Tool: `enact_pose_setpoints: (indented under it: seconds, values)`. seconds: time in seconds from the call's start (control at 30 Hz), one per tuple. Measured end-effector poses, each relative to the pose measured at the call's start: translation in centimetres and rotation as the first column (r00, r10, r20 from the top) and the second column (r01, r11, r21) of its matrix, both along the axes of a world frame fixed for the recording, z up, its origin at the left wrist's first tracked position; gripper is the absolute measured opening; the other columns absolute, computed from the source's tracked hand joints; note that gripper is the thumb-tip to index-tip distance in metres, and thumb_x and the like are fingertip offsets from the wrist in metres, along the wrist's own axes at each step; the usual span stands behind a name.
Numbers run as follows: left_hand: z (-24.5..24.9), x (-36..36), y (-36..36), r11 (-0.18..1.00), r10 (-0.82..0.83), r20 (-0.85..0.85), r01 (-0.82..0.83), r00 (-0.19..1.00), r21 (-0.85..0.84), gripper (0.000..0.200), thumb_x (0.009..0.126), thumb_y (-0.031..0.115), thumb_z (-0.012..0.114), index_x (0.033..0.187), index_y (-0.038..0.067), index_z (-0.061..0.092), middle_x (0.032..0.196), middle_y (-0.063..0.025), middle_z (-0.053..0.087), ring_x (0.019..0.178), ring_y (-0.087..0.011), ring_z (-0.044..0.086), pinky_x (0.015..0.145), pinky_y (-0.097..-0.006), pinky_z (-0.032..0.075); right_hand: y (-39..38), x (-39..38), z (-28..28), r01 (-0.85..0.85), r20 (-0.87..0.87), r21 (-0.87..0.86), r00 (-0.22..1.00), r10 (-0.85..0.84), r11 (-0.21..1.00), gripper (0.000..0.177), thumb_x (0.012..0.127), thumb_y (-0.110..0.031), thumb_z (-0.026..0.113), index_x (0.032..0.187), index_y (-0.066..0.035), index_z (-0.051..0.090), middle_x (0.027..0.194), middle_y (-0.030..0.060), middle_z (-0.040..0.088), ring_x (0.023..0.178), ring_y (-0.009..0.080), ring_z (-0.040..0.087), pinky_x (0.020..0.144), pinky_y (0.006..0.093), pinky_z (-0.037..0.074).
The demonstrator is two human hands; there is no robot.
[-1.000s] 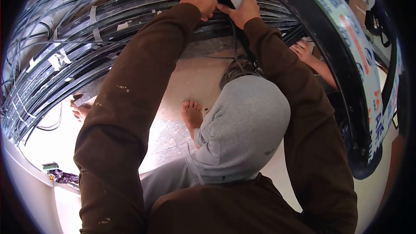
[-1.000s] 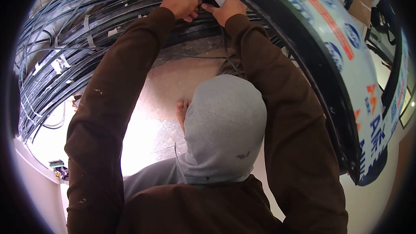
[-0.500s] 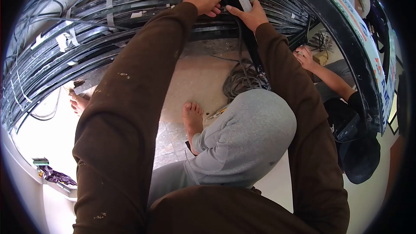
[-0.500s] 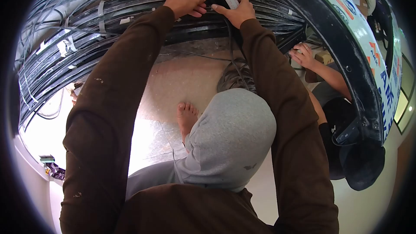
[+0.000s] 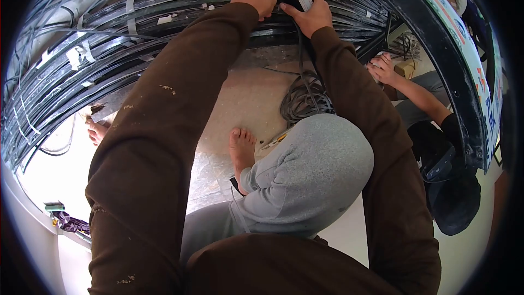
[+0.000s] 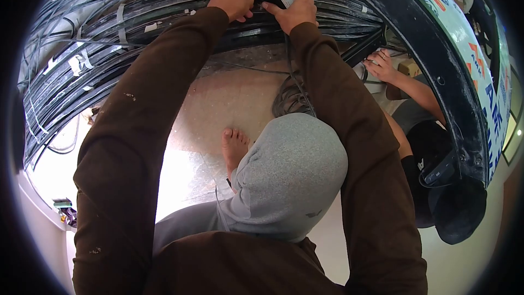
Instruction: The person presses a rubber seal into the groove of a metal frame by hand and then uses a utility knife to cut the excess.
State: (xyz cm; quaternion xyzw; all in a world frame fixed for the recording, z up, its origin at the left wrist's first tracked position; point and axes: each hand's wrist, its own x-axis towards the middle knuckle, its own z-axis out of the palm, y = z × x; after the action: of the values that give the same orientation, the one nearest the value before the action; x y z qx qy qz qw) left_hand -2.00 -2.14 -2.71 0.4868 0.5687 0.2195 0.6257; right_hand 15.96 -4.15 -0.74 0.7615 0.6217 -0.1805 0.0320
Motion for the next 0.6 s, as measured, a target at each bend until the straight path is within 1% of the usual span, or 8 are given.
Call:
enact_pose_setpoints:
  seconds: [0.03,0.1,0.2,0.27,0.3,0.4,0.5,0.6]
  values:
    - [-0.6,0.4,0.5,0.986,-0.149,-0.183,0.161,0.972,0.049,0.016,0.090,0.015,0.065,0.091,0.000,0.068,0.079,-0.0153,0.069,0.070,-0.0205,0.070,0.059,-0.0336,0.058,0.2,0.1,0.2,0.015,-0.012,-0.024,1.000,-0.015,1.000,0.091,0.064,-0.058,0.084,0.118,0.008,0.051,0.111,0.0240,0.062,0.106,0.0371,0.062,0.092,0.0433,0.050]
    - [-2.1,1.0,2.3,0.878,-0.378,-0.537,0.475,0.754,0.050,0.022,0.092,0.030,0.064,0.095,0.012,0.077,0.089,-0.0187,0.072,0.087,-0.0270,0.072,0.081,-0.0430,0.057,0.7,0.0,0.3,0.039,-0.041,-0.077,0.998,-0.042,0.996,0.094,0.062,-0.059,0.084,0.119,0.008,0.051,0.112,0.0244,0.062,0.106,0.0370,0.063,0.092,0.0428,0.051]
    - [-3.2,1.0,3.9,0.541,-0.556,-0.677,0.828,0.482,0.145,0.019,0.088,0.013,0.069,0.081,-0.005,0.068,0.082,-0.0223,0.069,0.077,-0.0293,0.072,0.061,-0.0449,0.058,1.3,0.7,-0.3,0.051,-0.056,-0.132,0.997,-0.059,0.990,0.097,0.061,-0.060,0.085,0.118,0.010,0.050,0.114,0.0256,0.062,0.107,0.0367,0.063,0.092,0.0413,0.051]
    - [0.4,0.2,3.7,0.927,-0.371,-0.292,0.369,0.881,-0.065,0.016,0.086,0.006,0.067,0.079,-0.009,0.065,0.079,-0.0251,0.067,0.073,-0.0311,0.071,0.056,-0.0430,0.057,1.7,1.1,-0.8,0.046,-0.050,-0.175,0.997,-0.055,0.984,0.099,0.059,-0.061,0.085,0.117,0.012,0.050,0.115,0.0264,0.062,0.108,0.0364,0.063,0.092,0.0407,0.051]
    - [1.9,-0.1,3.5,0.961,-0.147,-0.130,0.110,0.981,-0.255,0.015,0.085,0.002,0.066,0.078,-0.011,0.064,0.077,-0.0265,0.066,0.070,-0.0321,0.071,0.054,-0.0421,0.056,1.8,1.4,-0.9,0.043,-0.042,-0.180,0.998,-0.051,0.983,0.100,0.059,-0.061,0.085,0.117,0.012,0.050,0.115,0.0266,0.062,0.108,0.0363,0.063,0.092,0.0406,0.051]
    - [2.4,0.0,3.2,0.984,-0.058,-0.166,0.029,0.984,-0.176,0.014,0.083,-0.001,0.064,0.080,-0.014,0.063,0.073,-0.0293,0.065,0.064,-0.0339,0.070,0.052,-0.0408,0.055,1.9,1.1,-0.8,0.032,-0.017,-0.181,0.999,-0.036,0.983,0.099,0.058,-0.062,0.085,0.116,0.011,0.052,0.114,0.0267,0.062,0.108,0.0361,0.063,0.091,0.0406,0.051]
    - [-0.1,0.8,2.5,0.991,-0.059,-0.318,0.095,0.946,0.098,0.013,0.082,-0.001,0.065,0.081,-0.014,0.063,0.072,-0.0280,0.065,0.061,-0.0344,0.070,0.050,-0.0416,0.055,1.6,0.4,-0.3,0.028,-0.009,-0.144,1.000,-0.029,0.989,0.095,0.058,-0.060,0.086,0.114,0.010,0.054,0.111,0.0264,0.063,0.106,0.0355,0.064,0.090,0.0403,0.051]
    - [1.4,-0.2,2.2,0.996,-0.064,-0.134,0.054,0.989,-0.076,0.017,0.080,0.002,0.068,0.078,-0.014,0.062,0.078,-0.0292,0.066,0.066,-0.0353,0.070,0.052,-0.0416,0.055,1.4,0.1,0.4,0.020,-0.059,-0.112,0.998,-0.027,0.993,0.094,0.058,-0.057,0.088,0.114,0.010,0.053,0.110,0.0260,0.063,0.104,0.0345,0.064,0.090,0.0394,0.051]
